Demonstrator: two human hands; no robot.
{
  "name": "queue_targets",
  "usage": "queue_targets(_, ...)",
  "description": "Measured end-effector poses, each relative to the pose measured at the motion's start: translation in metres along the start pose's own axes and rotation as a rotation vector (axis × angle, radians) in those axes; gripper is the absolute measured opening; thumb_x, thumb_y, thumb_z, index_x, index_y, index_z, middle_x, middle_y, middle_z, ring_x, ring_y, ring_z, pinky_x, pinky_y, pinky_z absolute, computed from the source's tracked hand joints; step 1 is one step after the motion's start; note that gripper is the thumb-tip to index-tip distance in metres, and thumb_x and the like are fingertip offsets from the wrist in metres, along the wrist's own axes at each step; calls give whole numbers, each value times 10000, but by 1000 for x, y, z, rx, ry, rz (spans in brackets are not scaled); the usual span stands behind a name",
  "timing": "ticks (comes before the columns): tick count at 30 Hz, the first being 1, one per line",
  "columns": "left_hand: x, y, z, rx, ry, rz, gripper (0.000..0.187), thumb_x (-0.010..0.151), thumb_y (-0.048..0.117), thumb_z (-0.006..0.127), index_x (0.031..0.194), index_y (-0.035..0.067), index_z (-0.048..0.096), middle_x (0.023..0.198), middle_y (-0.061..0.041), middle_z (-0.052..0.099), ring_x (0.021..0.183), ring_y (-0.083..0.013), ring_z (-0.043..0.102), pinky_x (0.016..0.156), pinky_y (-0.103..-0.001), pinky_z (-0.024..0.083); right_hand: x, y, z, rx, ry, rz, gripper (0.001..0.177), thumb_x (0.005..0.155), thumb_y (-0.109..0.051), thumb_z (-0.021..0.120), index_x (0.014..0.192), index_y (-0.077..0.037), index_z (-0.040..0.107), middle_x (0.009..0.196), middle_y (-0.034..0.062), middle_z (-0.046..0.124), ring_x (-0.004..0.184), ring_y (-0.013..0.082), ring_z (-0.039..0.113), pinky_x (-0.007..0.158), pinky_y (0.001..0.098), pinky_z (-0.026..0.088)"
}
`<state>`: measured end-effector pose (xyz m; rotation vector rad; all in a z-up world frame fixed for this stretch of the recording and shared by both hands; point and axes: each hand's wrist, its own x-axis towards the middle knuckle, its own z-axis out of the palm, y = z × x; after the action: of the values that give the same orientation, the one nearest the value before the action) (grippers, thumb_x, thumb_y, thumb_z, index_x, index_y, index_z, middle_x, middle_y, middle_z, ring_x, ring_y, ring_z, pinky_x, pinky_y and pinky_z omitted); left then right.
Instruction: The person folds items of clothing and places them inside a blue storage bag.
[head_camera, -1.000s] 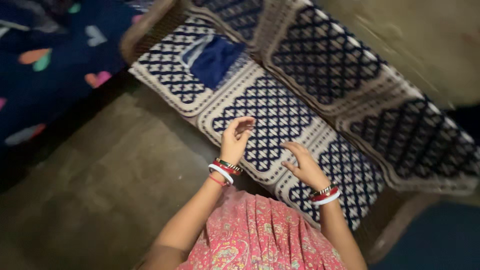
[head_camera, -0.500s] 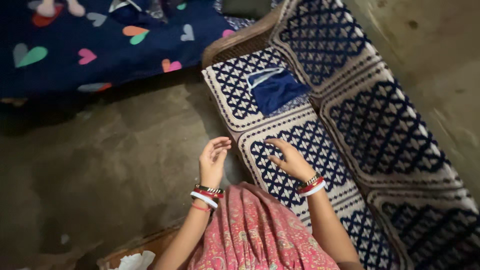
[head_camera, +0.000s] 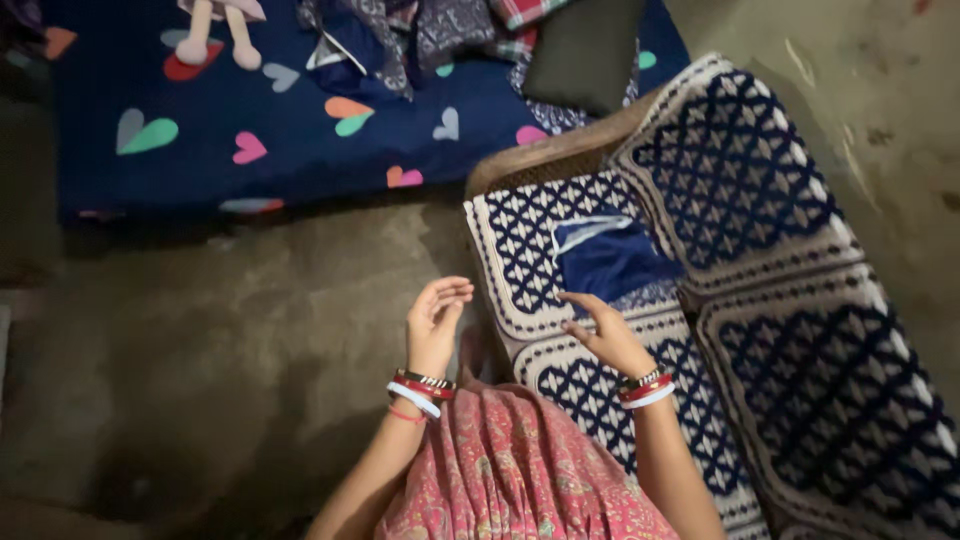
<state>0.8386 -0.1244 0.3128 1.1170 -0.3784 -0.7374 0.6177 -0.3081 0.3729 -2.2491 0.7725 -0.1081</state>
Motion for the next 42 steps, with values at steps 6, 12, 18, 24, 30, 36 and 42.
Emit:
queue_targets(6,121,36,23,84,-133,73,207,985,-36,551,1164,-21,654,1128,-87,720,1084,-158,693,1007,-304,550,92,22,-32,29,89,25,458,873,-176,727,1313,-81,646,1287,152,698,1227,296,656,1027,384,490)
queue_targets(12,180,32,23,110,-130,77,170,1000,-36,566,1140,-30,662,1113,-97,733,1059,-167,702,995,-302,539,164,41,-43,-16,-7,59,473,866,-182,730,1320,-82,636,1310,153,687,1229,310,646,1042,385,484)
queue_targets(18,248,-17,20,95,-214,-103,185,981,-42,561,1136,-30,662,1099,-98,738,1039,-164,706,986,-299,550,198,62,-35,44,85,200,488,861,-182,733,1325,-78,624,1294,164,678,1214,319,650,1026,386,492)
queue_targets(24,340,-57,32,165,-527,-227,214,953,-60,571,1148,-28,656,1083,-102,735,1010,-167,714,944,-290,558,194,91,0,46,264,465,455,853,-169,728,1292,-77,648,1289,172,685,1205,330,647,1033,391,486)
queue_targets(30,404,-105,55,263,-786,-335,223,958,-51,558,1153,-15,661,1057,-94,749,1016,-152,717,936,-275,562,159,158,67,210,525,707,512,882,-193,744,1358,-70,601,1275,205,633,1170,308,645,960,384,535)
queue_targets(36,389,-143,93,318,-923,-394,256,939,-75,540,1140,-18,688,1064,-98,752,1003,-156,717,914,-264,566,137,247,141,570,751,1124,553,887,-250,776,1387,-89,602,1294,128,703,972,262,696,858,364,558)
queue_targets(42,349,-186,115,386,-994,-409,213,968,-52,544,1133,-5,671,1055,-61,765,964,-119,732,859,-229,568,149,312,177,388,814,1359,542,834,-238,866,1328,-91,698,1242,229,719,1072,251,661,894,343,518)
